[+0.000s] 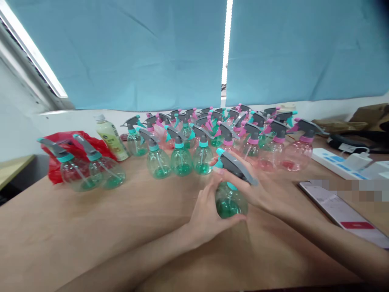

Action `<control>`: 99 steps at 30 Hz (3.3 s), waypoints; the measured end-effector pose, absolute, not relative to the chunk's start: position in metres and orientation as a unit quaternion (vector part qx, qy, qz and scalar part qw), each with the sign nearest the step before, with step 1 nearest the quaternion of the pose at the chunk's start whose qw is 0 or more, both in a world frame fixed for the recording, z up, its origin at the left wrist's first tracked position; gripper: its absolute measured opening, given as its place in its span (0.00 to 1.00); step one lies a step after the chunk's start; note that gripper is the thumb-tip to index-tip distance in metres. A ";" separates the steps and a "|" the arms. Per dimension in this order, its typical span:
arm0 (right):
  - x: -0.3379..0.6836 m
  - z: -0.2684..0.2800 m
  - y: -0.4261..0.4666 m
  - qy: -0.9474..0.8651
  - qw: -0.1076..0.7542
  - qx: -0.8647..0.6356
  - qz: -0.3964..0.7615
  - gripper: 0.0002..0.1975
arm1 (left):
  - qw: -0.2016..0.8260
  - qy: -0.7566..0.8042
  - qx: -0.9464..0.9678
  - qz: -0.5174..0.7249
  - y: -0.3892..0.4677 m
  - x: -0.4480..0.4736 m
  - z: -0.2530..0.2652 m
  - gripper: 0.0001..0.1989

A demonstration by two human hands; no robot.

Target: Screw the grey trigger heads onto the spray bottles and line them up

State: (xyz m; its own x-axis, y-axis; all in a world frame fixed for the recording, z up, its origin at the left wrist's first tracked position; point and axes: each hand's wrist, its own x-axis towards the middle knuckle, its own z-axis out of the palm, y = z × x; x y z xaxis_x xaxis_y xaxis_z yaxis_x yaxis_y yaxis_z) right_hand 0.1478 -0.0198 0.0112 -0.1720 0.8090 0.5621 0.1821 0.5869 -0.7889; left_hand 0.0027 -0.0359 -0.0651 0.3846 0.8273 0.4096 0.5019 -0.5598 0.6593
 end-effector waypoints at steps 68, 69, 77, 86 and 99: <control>0.152 -0.003 0.018 -0.723 0.485 -0.322 0.371 0.08 | 0.106 0.419 0.892 0.132 -0.018 -0.036 -0.070 0.38; 0.152 -0.003 0.018 -0.724 0.484 -0.323 0.370 0.08 | 0.107 0.418 0.892 0.133 -0.018 -0.036 -0.070 0.37; 0.151 0.000 0.013 -0.721 0.489 -0.321 0.372 0.08 | 0.082 0.415 0.899 0.115 -0.018 -0.036 -0.071 0.38; 0.152 -0.004 0.019 -0.717 0.507 -0.313 0.361 0.03 | 0.036 0.414 0.906 0.079 -0.018 -0.035 -0.069 0.38; 0.152 -0.001 0.020 -0.725 0.494 -0.343 0.334 0.08 | 0.021 0.410 0.910 0.064 -0.018 -0.035 -0.071 0.40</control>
State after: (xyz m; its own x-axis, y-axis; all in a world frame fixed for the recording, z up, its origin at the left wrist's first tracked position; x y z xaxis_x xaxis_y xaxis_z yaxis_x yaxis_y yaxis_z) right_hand 0.1521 0.0198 -0.0007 -0.2763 0.8284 0.4873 0.1677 0.5408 -0.8243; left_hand -0.0350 -0.0183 -0.0710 0.6559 0.7484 0.0983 0.7430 -0.6631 0.0912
